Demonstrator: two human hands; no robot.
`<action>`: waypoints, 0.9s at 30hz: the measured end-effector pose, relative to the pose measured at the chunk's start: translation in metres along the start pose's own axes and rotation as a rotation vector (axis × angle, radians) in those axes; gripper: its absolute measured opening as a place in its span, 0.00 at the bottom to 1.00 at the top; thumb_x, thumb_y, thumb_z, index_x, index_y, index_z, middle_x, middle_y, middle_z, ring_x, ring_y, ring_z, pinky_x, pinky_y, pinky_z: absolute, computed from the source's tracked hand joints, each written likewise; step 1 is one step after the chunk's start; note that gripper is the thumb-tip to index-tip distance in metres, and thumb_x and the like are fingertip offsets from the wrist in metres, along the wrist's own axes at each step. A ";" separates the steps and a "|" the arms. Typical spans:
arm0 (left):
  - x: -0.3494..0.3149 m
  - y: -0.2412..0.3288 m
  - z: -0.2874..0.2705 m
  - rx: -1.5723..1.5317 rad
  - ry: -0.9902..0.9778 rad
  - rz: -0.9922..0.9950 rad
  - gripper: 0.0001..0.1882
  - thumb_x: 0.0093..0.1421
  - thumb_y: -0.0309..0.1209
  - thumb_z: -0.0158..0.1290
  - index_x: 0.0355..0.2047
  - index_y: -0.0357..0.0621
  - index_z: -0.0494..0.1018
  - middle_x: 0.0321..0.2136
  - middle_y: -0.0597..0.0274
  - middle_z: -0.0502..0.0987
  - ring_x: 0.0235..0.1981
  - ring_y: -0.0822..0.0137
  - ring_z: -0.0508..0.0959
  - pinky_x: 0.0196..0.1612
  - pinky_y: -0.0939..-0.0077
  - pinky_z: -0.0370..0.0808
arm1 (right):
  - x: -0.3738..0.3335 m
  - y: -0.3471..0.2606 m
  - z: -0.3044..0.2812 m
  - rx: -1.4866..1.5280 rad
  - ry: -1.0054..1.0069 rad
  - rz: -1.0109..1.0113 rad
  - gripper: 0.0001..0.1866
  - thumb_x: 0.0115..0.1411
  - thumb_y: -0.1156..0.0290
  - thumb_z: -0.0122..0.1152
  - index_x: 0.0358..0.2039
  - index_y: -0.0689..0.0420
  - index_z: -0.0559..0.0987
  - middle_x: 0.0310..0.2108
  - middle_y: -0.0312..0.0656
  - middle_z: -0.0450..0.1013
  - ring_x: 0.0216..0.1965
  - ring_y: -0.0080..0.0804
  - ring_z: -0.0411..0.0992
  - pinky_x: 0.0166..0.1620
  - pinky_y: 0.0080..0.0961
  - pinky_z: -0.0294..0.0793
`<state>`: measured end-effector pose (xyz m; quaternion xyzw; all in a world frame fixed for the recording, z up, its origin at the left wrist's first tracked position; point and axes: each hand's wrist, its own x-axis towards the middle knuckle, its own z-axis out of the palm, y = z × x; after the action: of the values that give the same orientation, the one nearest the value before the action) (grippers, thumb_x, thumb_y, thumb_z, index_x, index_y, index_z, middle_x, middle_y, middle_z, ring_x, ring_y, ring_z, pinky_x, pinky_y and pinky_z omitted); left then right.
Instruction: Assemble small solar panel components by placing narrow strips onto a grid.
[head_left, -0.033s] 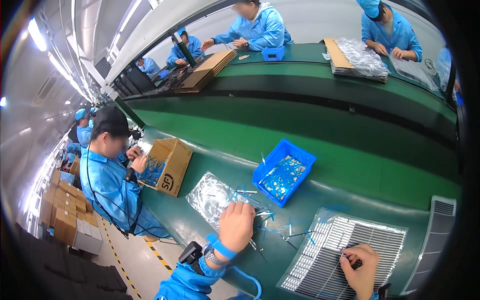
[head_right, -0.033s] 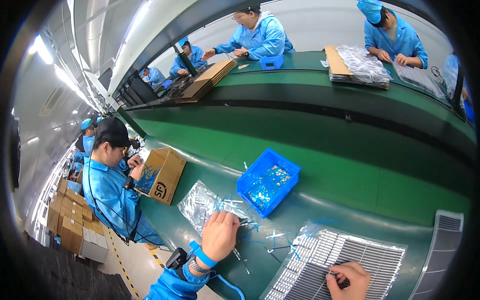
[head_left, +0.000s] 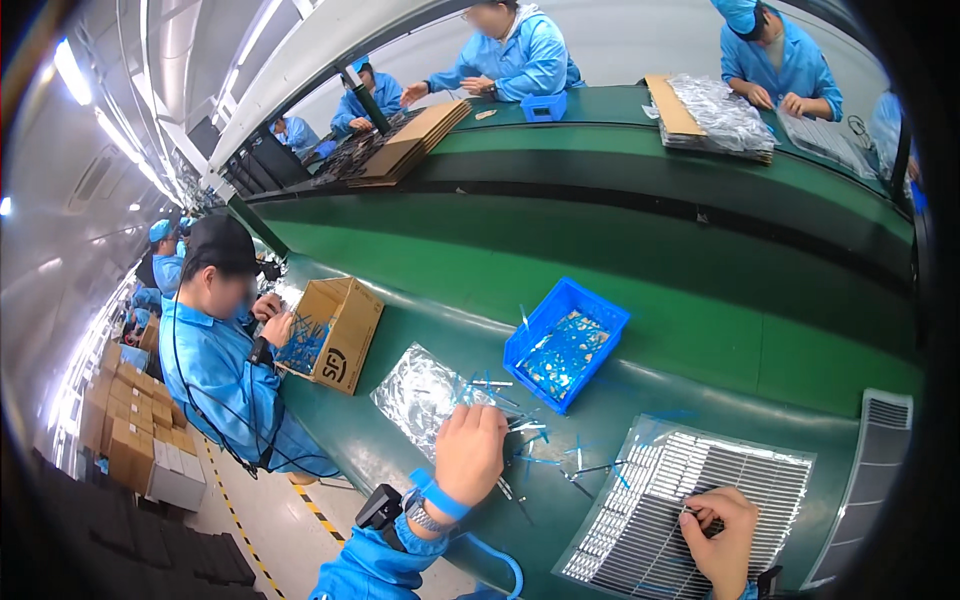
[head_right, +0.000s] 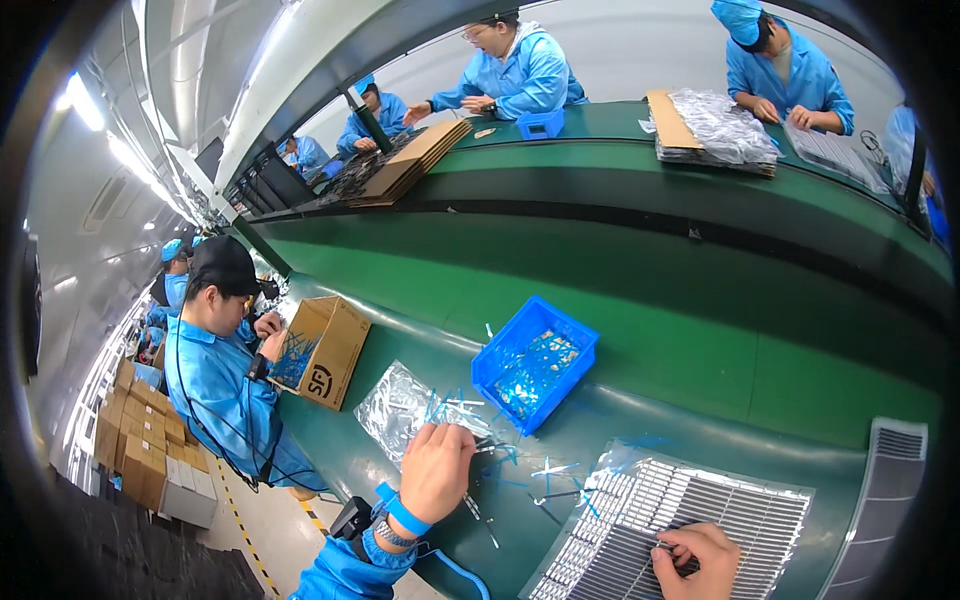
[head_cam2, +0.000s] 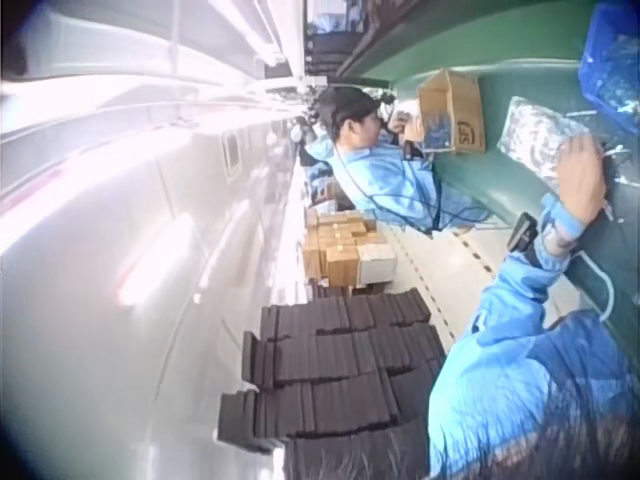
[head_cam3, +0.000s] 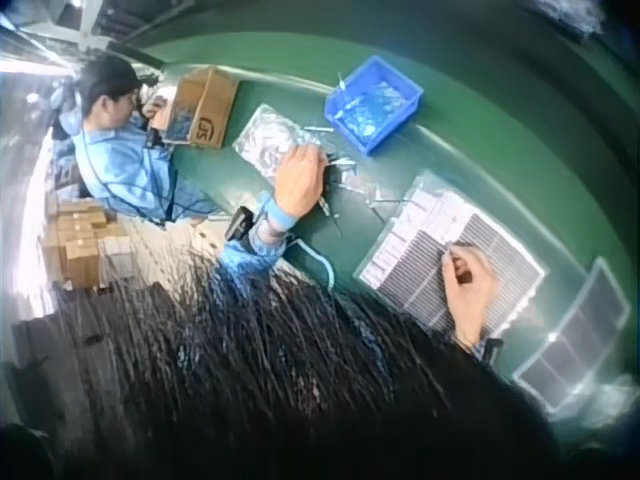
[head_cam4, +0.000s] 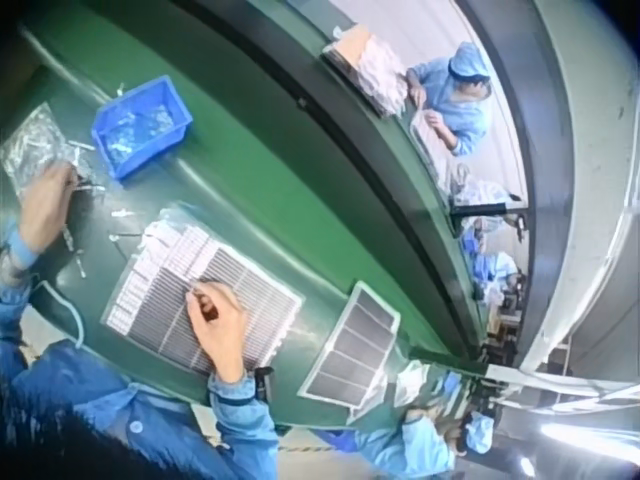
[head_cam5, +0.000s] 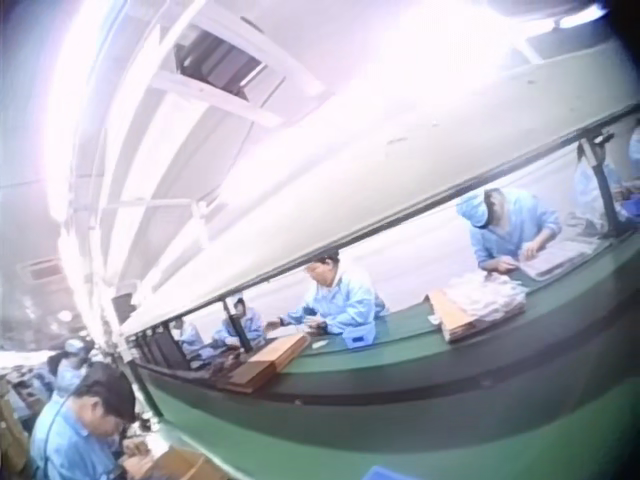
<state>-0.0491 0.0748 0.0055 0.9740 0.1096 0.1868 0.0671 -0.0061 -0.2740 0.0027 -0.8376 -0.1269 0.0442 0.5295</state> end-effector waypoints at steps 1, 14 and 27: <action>0.000 -0.001 -0.003 0.000 -0.003 0.004 0.03 0.59 0.24 0.56 0.32 0.45 0.74 0.27 0.62 0.79 0.33 0.50 0.76 0.40 0.57 0.74 | 0.001 -0.001 -0.001 -0.003 -0.006 0.004 0.09 0.48 0.82 0.70 0.32 0.64 0.85 0.30 0.44 0.76 0.23 0.24 0.72 0.28 0.21 0.71; 0.022 0.086 -0.057 -0.631 -0.545 0.381 0.06 0.59 0.28 0.58 0.36 0.45 0.72 0.26 0.57 0.75 0.33 0.50 0.78 0.38 0.57 0.74 | 0.003 -0.046 -0.020 0.207 -0.141 0.095 0.15 0.53 0.77 0.73 0.42 0.64 0.85 0.33 0.43 0.81 0.32 0.25 0.78 0.35 0.20 0.77; 0.034 0.126 0.020 -0.902 -0.589 0.537 0.07 0.56 0.28 0.58 0.33 0.44 0.70 0.25 0.57 0.74 0.31 0.49 0.78 0.36 0.56 0.75 | 0.024 -0.013 -0.017 0.036 -0.099 -0.060 0.04 0.57 0.76 0.73 0.33 0.60 0.85 0.27 0.39 0.79 0.26 0.24 0.77 0.29 0.20 0.75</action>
<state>0.0126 -0.0410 0.0204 0.8539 -0.2535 -0.0523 0.4515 0.0182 -0.2773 0.0235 -0.8207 -0.1770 0.0721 0.5385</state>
